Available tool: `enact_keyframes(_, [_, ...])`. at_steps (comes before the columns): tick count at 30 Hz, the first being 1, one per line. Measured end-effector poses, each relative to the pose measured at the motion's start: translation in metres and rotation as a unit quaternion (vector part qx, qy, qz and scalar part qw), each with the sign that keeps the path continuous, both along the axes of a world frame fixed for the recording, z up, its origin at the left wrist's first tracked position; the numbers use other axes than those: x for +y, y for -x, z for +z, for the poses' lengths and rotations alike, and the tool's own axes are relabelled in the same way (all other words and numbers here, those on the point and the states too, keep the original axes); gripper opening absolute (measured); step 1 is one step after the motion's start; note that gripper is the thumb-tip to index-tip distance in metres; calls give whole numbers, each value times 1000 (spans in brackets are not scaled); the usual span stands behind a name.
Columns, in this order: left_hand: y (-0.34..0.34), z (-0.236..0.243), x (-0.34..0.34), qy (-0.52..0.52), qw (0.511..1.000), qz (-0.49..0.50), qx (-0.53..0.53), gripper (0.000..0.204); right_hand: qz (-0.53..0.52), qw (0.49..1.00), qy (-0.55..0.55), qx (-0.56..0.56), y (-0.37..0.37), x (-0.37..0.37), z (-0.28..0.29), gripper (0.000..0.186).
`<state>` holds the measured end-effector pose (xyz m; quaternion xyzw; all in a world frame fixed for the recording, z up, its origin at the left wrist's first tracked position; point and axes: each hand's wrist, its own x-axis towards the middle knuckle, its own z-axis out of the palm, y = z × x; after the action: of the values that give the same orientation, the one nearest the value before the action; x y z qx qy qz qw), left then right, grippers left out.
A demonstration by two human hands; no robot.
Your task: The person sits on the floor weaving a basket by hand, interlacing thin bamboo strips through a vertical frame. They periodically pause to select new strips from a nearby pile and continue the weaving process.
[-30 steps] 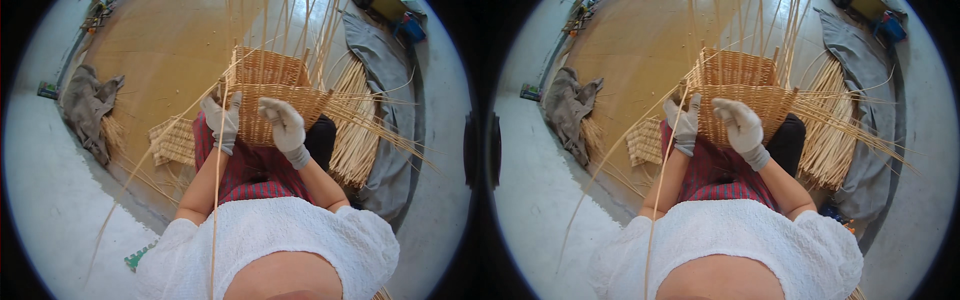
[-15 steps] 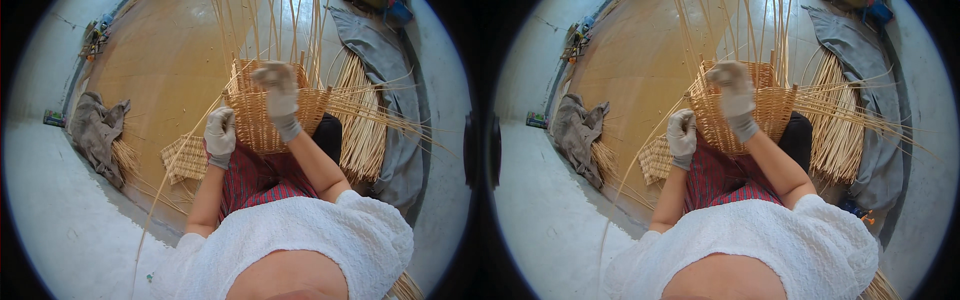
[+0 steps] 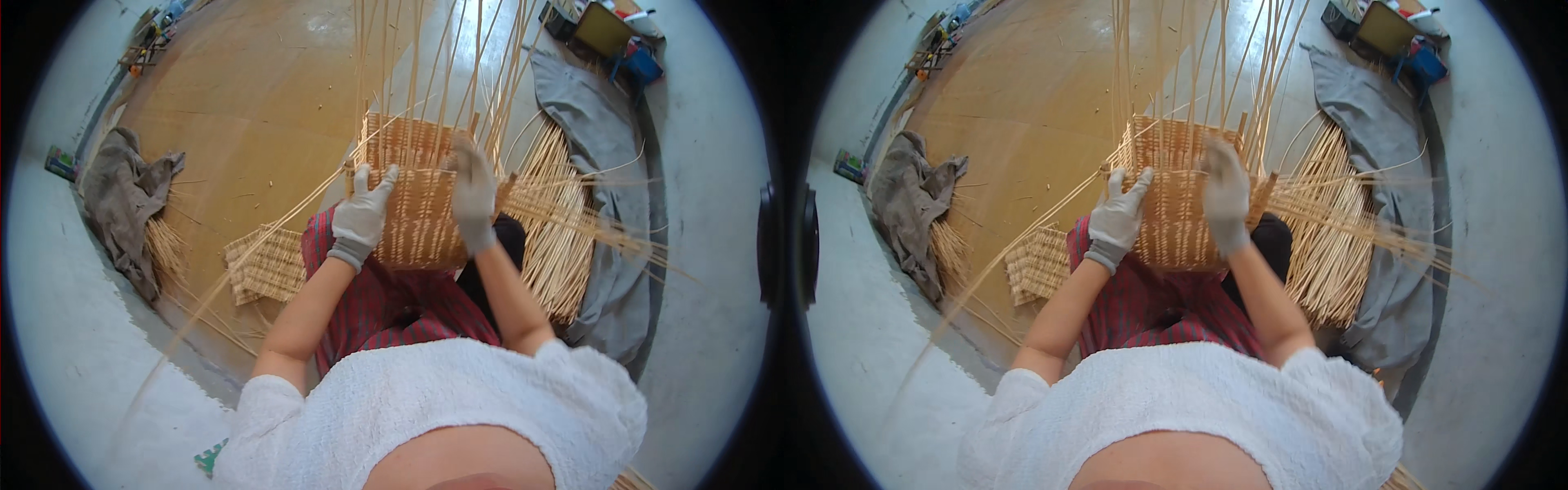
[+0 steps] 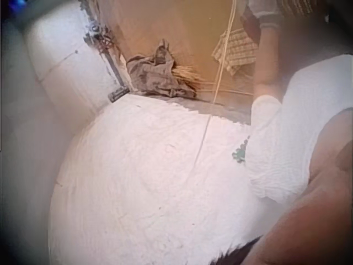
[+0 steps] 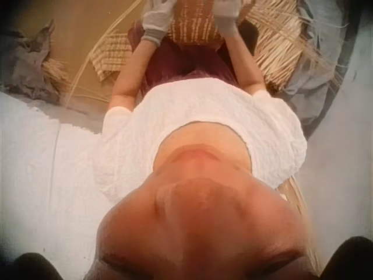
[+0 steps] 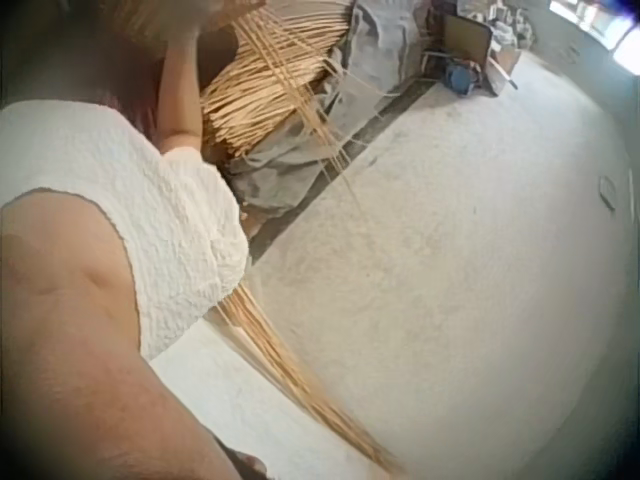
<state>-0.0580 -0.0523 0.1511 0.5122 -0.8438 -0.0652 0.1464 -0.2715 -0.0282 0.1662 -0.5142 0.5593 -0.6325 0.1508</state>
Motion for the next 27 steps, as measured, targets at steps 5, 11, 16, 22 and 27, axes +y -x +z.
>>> enact_keyframes(5, [-3,-25,-27,34,937,-102,331,44,45,996,-5,72,-26,44,4,40])
enact_keyframes(11, [13,-1,-64,-139,989,33,26,33,35,899,-314,304,-32,-58,16,26])
enact_keyframes(16, [23,31,-75,-204,978,43,-19,33,26,912,-309,268,-42,-44,23,31])
enact_keyframes(22, [21,33,-13,-93,952,97,275,33,-134,928,-83,338,5,-9,71,47])
enact_keyframes(27, [80,19,7,72,968,-36,237,75,50,997,-48,-41,16,-60,12,43])
